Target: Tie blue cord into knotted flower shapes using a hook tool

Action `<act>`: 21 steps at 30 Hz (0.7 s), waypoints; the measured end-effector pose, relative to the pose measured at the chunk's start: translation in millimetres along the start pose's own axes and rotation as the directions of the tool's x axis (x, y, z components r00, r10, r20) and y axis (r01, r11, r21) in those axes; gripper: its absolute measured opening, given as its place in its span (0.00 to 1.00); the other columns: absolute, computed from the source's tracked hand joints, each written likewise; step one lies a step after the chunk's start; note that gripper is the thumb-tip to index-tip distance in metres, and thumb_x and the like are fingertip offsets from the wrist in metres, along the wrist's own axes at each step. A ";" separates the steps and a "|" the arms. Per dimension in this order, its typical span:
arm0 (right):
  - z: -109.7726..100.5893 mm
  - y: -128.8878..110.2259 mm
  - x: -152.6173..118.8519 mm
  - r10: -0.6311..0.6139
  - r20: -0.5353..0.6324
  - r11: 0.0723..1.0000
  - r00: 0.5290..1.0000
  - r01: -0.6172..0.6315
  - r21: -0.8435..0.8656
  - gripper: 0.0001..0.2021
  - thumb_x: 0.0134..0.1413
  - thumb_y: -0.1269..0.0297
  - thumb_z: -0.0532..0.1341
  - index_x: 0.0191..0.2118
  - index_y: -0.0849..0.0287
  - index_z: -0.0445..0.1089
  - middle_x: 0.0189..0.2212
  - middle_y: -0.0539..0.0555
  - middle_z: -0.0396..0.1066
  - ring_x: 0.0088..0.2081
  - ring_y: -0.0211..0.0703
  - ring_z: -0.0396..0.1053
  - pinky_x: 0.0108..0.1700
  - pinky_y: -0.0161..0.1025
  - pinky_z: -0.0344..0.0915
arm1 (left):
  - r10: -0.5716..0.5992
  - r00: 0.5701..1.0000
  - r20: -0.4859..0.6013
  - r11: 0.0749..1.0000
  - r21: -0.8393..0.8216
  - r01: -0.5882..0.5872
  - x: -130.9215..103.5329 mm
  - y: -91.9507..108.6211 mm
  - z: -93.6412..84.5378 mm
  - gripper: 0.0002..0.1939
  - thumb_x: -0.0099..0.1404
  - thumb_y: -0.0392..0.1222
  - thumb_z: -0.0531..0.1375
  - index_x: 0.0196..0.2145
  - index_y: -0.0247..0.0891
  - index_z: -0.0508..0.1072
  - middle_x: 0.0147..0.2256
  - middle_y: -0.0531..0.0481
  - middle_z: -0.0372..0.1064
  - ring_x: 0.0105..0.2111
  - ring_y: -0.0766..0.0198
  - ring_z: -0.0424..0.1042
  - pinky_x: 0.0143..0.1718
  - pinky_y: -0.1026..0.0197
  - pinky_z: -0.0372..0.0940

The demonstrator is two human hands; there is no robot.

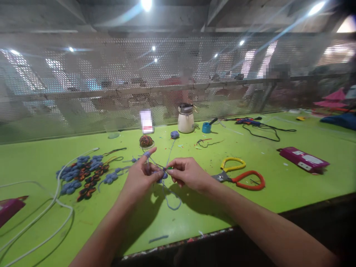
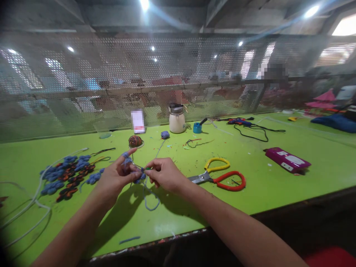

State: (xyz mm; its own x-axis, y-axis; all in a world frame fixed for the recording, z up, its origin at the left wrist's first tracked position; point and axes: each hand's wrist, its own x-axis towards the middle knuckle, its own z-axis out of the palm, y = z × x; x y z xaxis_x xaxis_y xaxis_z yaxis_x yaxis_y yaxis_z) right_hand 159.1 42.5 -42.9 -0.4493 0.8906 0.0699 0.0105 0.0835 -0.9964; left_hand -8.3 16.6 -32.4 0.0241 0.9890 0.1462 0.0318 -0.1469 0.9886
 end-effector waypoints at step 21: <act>3.4 -1.1 -7.0 -0.246 -0.028 0.961 0.969 0.248 0.120 0.12 0.48 0.58 0.65 0.34 0.61 0.68 0.16 0.44 0.61 0.16 0.30 0.56 0.18 0.31 0.54 | -0.066 0.997 0.038 0.926 -0.370 0.076 -6.0 15.4 -0.1 0.44 0.44 0.30 0.71 0.59 0.31 0.61 0.21 0.54 0.71 0.23 0.69 0.67 0.28 0.67 0.61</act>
State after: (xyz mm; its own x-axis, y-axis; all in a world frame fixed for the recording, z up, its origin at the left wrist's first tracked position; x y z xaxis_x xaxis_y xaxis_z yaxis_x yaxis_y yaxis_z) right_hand 159.2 34.7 -42.5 -0.4127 0.8550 0.3141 -0.2082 0.2472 -0.9463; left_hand -8.0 8.4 -18.0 0.0600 0.9951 0.0791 -0.3385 -0.0543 0.9394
